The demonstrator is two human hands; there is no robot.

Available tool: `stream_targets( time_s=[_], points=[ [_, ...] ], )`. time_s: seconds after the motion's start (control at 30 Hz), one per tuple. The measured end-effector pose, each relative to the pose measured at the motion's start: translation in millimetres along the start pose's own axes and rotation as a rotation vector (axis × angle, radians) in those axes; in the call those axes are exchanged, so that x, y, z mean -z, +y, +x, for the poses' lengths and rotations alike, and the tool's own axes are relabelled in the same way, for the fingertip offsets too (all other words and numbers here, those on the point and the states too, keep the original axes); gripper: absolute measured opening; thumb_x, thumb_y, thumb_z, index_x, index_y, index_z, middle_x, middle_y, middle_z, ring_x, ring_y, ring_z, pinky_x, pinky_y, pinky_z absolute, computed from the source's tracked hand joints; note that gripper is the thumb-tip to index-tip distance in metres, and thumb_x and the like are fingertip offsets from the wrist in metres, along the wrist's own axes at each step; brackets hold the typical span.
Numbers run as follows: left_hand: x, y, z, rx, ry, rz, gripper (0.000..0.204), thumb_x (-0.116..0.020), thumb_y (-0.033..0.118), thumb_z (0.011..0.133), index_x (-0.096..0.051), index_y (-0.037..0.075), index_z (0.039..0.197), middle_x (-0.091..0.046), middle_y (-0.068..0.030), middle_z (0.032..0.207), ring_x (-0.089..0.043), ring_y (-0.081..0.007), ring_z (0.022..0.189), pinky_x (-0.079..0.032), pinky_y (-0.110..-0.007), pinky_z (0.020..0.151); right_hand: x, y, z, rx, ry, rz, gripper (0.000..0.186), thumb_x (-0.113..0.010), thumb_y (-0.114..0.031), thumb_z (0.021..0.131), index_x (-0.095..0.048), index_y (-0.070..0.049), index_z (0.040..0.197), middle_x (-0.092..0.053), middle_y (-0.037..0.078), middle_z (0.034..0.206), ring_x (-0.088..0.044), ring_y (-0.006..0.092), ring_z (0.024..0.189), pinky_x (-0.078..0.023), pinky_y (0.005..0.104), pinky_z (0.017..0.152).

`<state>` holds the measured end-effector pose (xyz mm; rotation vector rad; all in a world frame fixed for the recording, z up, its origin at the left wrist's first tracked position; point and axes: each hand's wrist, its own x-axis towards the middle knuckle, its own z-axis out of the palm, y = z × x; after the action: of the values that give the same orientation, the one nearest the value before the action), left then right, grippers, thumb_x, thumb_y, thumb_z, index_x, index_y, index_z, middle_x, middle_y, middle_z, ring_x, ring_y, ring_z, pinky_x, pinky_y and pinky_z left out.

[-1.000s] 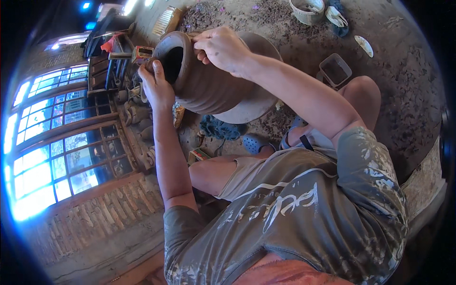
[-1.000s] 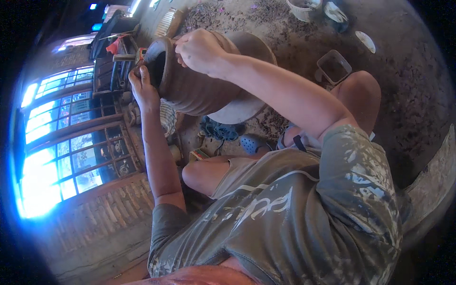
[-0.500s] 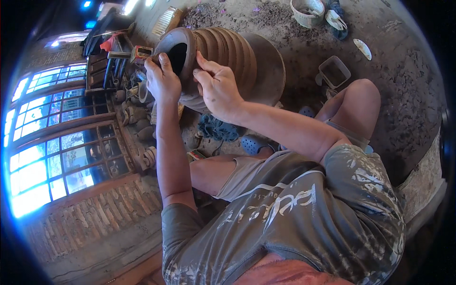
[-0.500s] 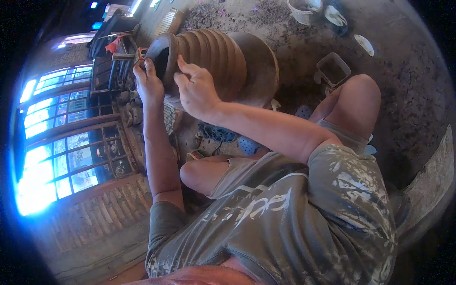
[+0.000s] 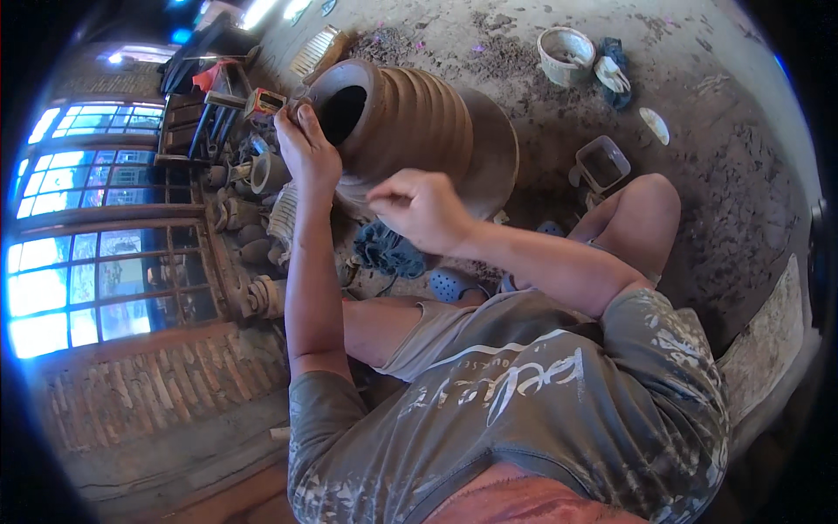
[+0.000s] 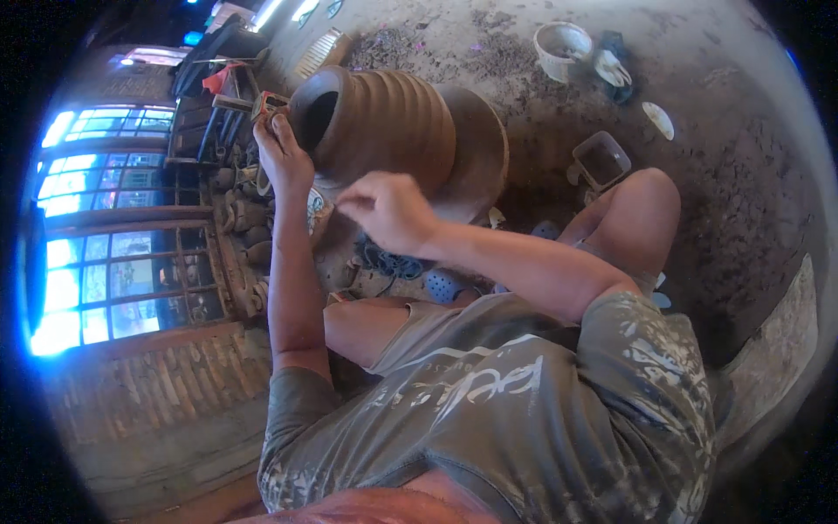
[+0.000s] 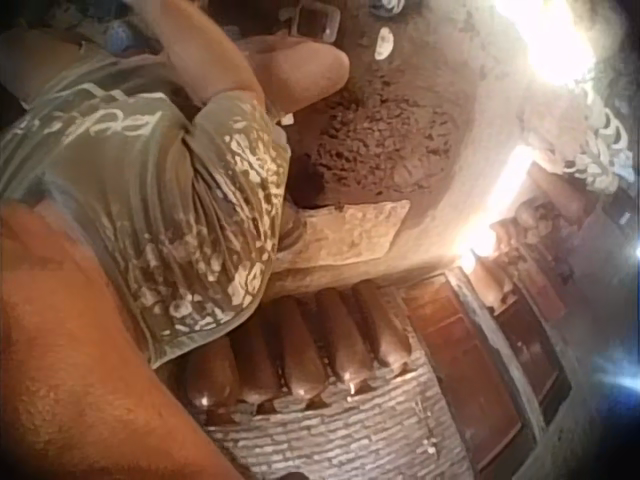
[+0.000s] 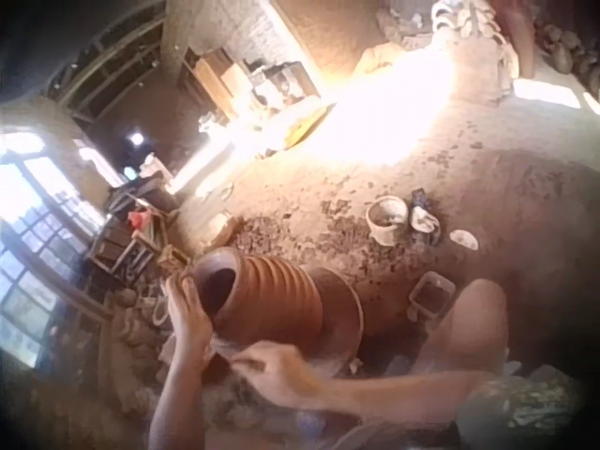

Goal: The person builds the wall of a large clay vessel by hand, smoothing the surface and shaping the rim as the wheel rotates. They reach for water in a small container to keep the clay moist during the process.

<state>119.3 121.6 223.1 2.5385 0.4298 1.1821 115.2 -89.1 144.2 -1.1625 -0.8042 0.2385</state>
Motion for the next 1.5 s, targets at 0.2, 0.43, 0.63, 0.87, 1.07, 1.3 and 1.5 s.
stream_targets(
  time_s=[0.2,0.43,0.63,0.87,1.07,1.3,1.5],
  points=[
    [38.5,87.6,-66.5,0.044,-0.316,-0.378,0.039,-0.048,0.03,0.113,-0.064,-0.006,0.111,-0.068,-0.0133,0.092,-0.064,-0.0238,0.078,-0.051,-0.036,0.072,58.6,-37.7,27.0,0.485,0.042,-0.41,0.036,-0.082,-0.006,0.084,-0.076,0.0,0.118,-0.068,0.011,0.09,-0.067,0.0264,0.081,-0.057,0.0347,0.074],
    [44.3,73.3,-112.3,0.64,-0.744,-0.843,0.043,-0.045,0.037,0.115,-0.07,0.002,0.108,-0.071,-0.003,0.09,-0.056,-0.0067,0.071,-0.04,-0.024,0.06,72.5,-29.9,16.7,0.652,-0.242,-0.601,0.039,-0.08,-0.005,0.08,-0.073,0.002,0.117,-0.067,0.01,0.097,-0.068,0.03,0.09,-0.057,0.0378,0.079],
    [42.8,76.4,-118.5,0.461,-0.649,-0.672,0.038,-0.052,0.032,0.113,-0.065,-0.004,0.12,-0.066,-0.0048,0.086,-0.059,-0.0116,0.078,-0.05,-0.029,0.072,59.9,-29.6,9.8,0.33,-0.209,-0.404,0.021,-0.078,-0.006,0.087,-0.074,-0.001,0.107,-0.074,0.014,0.096,-0.072,0.0327,0.091,-0.057,0.041,0.08],
    [38.3,41.5,-107.7,0.256,-0.13,-0.243,0.024,-0.052,0.012,0.107,-0.06,-0.005,0.122,-0.065,-0.0151,0.098,-0.063,-0.0251,0.091,-0.05,-0.036,0.084,51.8,-33.9,21.2,0.205,-0.093,-0.429,0.014,-0.078,-0.005,0.089,-0.076,-0.004,0.102,-0.074,0.015,0.092,-0.073,0.0322,0.083,-0.058,0.0385,0.076],
    [3.6,7.2,-22.4,0.383,0.473,-0.298,0.047,-0.062,0.03,0.102,-0.052,-0.012,0.12,-0.062,-0.0261,0.115,-0.062,-0.0388,0.107,-0.048,-0.048,0.097,34.0,-32.2,60.4,0.664,-0.083,-0.711,0.012,-0.081,-0.008,0.082,-0.078,-0.007,0.093,-0.075,0.004,0.095,-0.071,0.0252,0.088,-0.055,0.0377,0.08],
    [-16.7,2.9,6.7,0.674,0.145,-0.062,0.067,-0.073,0.036,0.095,-0.048,-0.015,0.129,-0.064,-0.0371,0.128,-0.062,-0.051,0.123,-0.047,-0.055,0.107,11.4,-23.8,91.7,0.976,-0.19,-0.931,0.011,-0.079,-0.011,0.081,-0.075,-0.009,0.091,-0.069,0.003,0.095,-0.066,0.0229,0.1,-0.049,0.0393,0.09],
    [-11.6,-17.4,5.6,0.513,0.047,-0.036,0.061,-0.074,0.033,0.097,-0.05,-0.011,0.132,-0.068,-0.031,0.127,-0.066,-0.0427,0.122,-0.051,-0.046,0.104,1.2,-21.1,107.0,1.071,-0.282,-1.003,0.013,-0.075,-0.014,0.077,-0.072,-0.009,0.089,-0.065,0.004,0.096,-0.064,0.0246,0.106,-0.049,0.0401,0.092]
  ],
)
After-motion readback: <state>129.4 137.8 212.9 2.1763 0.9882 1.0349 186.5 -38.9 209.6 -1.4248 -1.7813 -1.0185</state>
